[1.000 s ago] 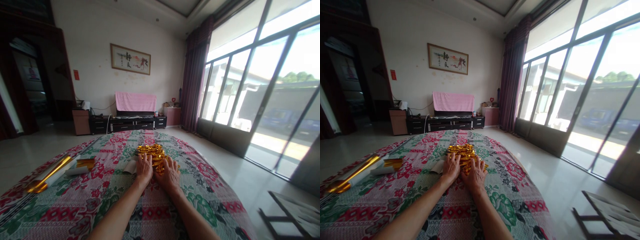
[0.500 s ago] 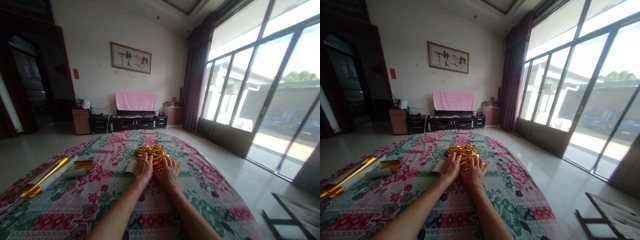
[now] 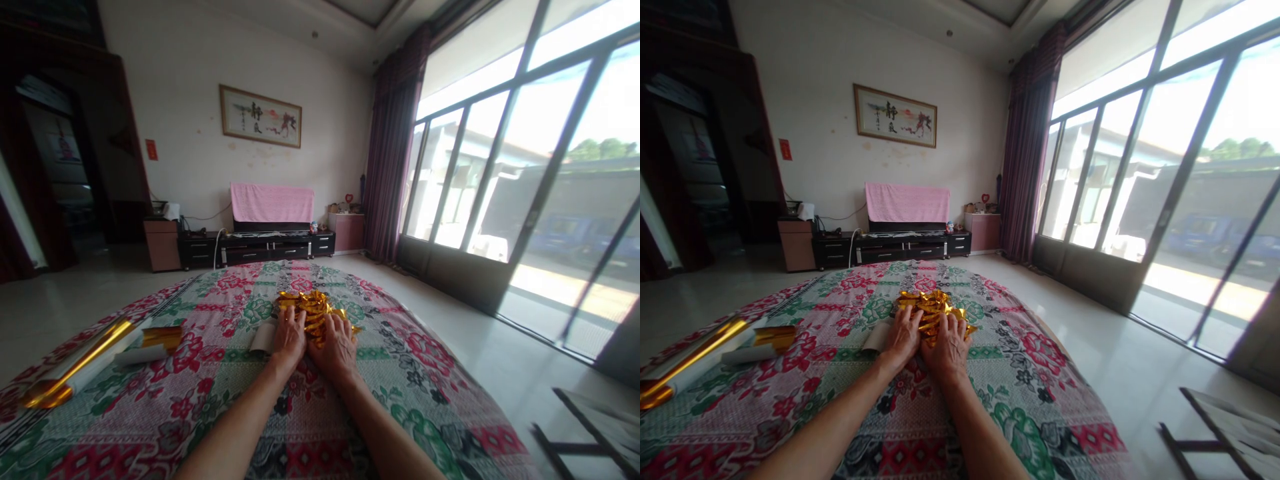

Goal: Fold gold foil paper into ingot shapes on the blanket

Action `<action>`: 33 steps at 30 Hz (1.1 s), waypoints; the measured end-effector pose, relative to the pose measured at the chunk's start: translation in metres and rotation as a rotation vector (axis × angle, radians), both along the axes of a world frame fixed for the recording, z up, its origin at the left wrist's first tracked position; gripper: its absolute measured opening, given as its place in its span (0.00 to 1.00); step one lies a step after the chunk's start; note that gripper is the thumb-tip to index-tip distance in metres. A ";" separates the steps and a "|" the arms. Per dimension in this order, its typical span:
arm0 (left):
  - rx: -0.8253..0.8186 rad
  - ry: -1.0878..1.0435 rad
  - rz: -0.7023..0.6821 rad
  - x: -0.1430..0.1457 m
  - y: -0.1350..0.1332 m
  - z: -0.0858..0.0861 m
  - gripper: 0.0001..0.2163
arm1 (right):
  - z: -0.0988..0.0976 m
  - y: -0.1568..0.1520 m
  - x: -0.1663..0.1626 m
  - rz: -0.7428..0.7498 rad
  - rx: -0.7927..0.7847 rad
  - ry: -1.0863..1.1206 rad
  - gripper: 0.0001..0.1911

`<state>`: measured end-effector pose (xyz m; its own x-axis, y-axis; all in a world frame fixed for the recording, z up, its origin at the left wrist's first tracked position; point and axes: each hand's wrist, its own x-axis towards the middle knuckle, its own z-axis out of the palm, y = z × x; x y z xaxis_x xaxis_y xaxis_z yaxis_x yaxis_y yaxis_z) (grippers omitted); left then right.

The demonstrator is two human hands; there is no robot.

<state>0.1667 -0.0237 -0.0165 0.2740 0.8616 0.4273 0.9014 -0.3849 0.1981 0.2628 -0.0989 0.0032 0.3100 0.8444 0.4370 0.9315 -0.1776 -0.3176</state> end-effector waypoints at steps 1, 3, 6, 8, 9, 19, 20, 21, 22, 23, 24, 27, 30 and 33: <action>0.003 -0.001 -0.001 0.000 0.002 -0.001 0.21 | 0.001 0.001 0.000 0.000 0.001 0.003 0.31; 0.009 0.004 -0.007 -0.001 0.005 -0.003 0.21 | 0.001 0.004 -0.001 0.002 0.008 0.009 0.31; 0.026 0.021 -0.010 -0.001 0.011 -0.005 0.21 | -0.003 0.011 0.001 0.012 0.029 0.012 0.30; 0.038 0.021 -0.009 -0.001 0.014 -0.005 0.21 | -0.007 0.016 0.003 0.022 0.048 0.011 0.30; 0.039 0.016 -0.010 -0.001 0.016 -0.004 0.21 | -0.009 0.019 0.004 0.026 0.054 0.010 0.30; 0.004 -0.003 -0.025 0.001 0.028 0.002 0.19 | -0.014 0.038 0.008 0.033 0.073 0.007 0.31; -0.004 -0.001 -0.024 0.001 0.030 0.003 0.19 | -0.015 0.040 0.009 0.033 0.073 0.006 0.31; -0.012 0.000 -0.022 0.002 0.031 0.003 0.19 | -0.014 0.042 0.009 0.033 0.070 0.006 0.32; -0.021 0.002 -0.023 0.002 0.033 0.004 0.19 | -0.014 0.044 0.009 0.034 0.067 0.005 0.32; -0.028 0.002 -0.023 0.003 0.035 0.005 0.19 | -0.014 0.045 0.009 0.034 0.064 0.005 0.32; -0.033 0.002 -0.025 0.003 0.036 0.006 0.19 | -0.013 0.047 0.009 0.031 0.059 0.006 0.32; -0.044 0.000 -0.020 0.005 0.041 0.007 0.19 | -0.011 0.051 0.009 0.020 0.042 0.010 0.31; -0.046 0.010 -0.019 0.006 0.046 0.007 0.18 | -0.010 0.054 0.010 0.016 0.036 0.015 0.30; -0.051 0.017 -0.027 0.007 0.051 0.007 0.18 | -0.012 0.059 0.010 0.019 0.050 0.013 0.30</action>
<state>0.1739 0.0276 -0.0094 0.3044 0.8742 0.3782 0.8943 -0.3991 0.2026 0.2732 -0.0403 -0.0087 0.3004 0.8271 0.4750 0.9301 -0.1437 -0.3381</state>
